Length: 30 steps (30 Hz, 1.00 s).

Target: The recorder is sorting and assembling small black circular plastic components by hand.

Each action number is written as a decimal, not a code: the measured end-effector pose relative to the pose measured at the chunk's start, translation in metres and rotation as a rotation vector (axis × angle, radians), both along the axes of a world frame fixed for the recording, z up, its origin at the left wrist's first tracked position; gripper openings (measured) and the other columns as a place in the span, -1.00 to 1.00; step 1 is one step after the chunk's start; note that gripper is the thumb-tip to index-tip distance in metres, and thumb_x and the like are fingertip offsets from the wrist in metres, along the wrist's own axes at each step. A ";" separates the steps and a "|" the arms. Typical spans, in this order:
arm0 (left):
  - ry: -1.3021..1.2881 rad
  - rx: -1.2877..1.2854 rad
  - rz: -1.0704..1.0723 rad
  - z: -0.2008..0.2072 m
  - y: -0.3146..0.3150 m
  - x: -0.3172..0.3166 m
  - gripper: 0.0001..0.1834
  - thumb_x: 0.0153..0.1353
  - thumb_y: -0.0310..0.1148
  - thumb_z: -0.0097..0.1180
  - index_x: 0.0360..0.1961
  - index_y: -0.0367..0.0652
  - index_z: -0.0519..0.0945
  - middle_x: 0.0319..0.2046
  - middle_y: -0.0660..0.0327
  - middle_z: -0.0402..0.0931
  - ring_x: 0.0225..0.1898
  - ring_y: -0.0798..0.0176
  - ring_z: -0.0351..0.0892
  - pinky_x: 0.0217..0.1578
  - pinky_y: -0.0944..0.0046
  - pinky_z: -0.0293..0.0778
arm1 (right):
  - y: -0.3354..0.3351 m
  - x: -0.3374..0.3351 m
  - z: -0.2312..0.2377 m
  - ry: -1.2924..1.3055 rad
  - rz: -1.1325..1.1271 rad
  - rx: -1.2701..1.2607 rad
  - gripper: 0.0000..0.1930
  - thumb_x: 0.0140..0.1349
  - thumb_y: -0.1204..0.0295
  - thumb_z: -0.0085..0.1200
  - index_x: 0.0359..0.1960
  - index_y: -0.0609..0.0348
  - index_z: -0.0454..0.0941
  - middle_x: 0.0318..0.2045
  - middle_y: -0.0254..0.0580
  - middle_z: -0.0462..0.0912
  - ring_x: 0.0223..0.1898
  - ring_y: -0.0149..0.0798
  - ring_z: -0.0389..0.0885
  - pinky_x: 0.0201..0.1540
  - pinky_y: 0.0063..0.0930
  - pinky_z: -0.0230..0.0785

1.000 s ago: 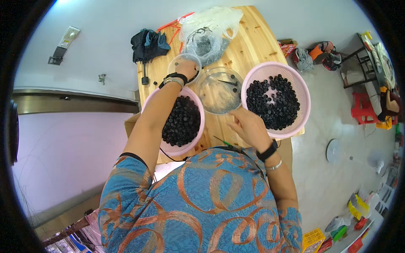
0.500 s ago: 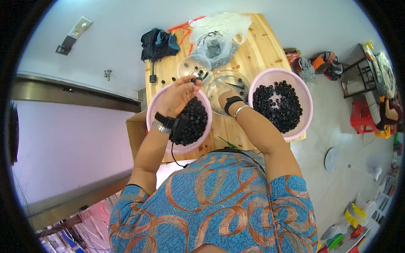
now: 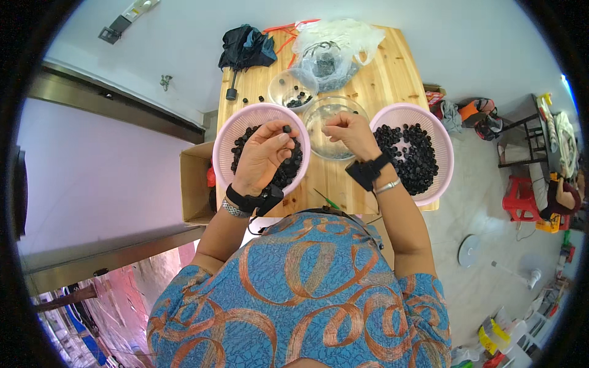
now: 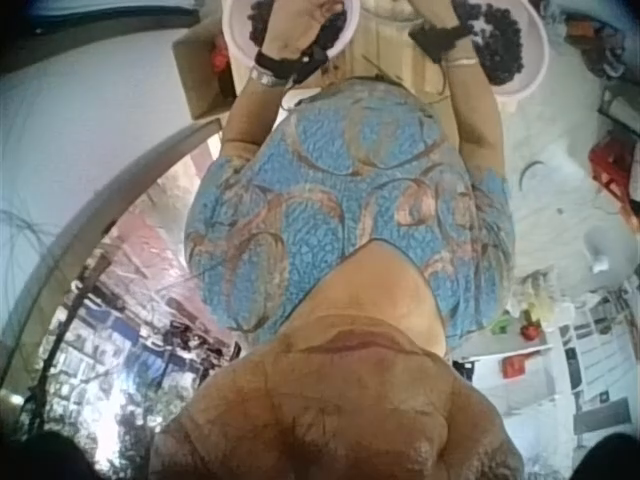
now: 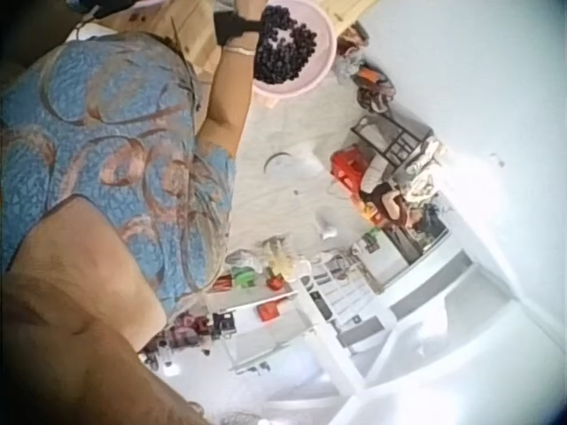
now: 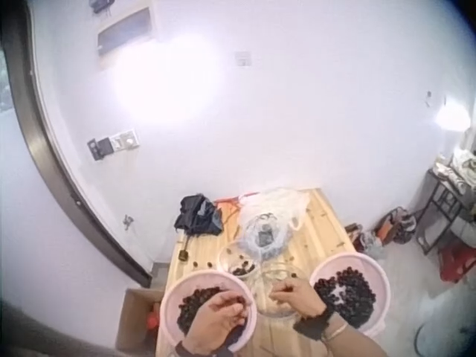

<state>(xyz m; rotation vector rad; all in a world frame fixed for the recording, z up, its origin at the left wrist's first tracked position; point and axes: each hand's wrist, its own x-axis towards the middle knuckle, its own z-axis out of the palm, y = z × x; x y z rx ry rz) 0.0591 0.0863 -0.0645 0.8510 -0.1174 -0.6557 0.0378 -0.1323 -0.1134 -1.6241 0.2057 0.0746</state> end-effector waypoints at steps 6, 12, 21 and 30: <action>-0.032 -0.008 -0.106 0.021 -0.029 -0.023 -0.74 0.17 -0.55 0.01 -0.08 -0.24 0.45 -0.26 0.15 0.53 -0.34 0.40 0.53 -0.35 0.47 0.50 | 0.007 -0.060 0.067 -0.190 -0.049 0.275 -0.93 0.06 0.56 0.16 -0.43 0.25 0.52 -0.41 -0.30 0.56 -0.43 -0.53 0.49 -0.40 -0.69 0.38; -0.174 0.113 -0.166 0.033 -0.050 -0.037 -0.76 0.19 -0.54 -0.02 -0.09 -0.28 0.45 -0.28 0.17 0.53 -0.36 0.42 0.51 -0.37 0.48 0.45 | 0.006 -0.091 0.100 -0.471 -0.130 -0.363 -0.88 0.05 0.57 0.12 -0.35 0.25 0.49 -0.42 -0.23 0.56 -0.41 -0.37 0.56 -0.40 -0.58 0.39; -0.235 0.123 -0.186 0.043 -0.060 -0.050 -0.74 0.19 -0.55 -0.02 -0.07 -0.27 0.46 -0.29 0.19 0.53 -0.33 0.44 0.50 -0.38 0.49 0.42 | 0.000 -0.105 0.110 -0.614 -0.181 -0.537 -0.89 0.07 0.56 0.08 -0.33 0.24 0.51 -0.45 -0.17 0.57 -0.46 -0.25 0.57 -0.40 -0.50 0.41; -0.084 0.051 -0.128 0.033 -0.052 -0.044 -0.76 0.23 -0.49 -0.05 -0.06 -0.22 0.46 -0.25 0.21 0.51 -0.31 0.46 0.49 -0.36 0.50 0.41 | -0.016 -0.068 0.078 -0.275 -0.120 0.185 -0.89 0.07 0.49 0.16 -0.38 0.23 0.51 -0.53 -0.40 0.54 -0.52 -0.59 0.46 -0.47 -0.74 0.33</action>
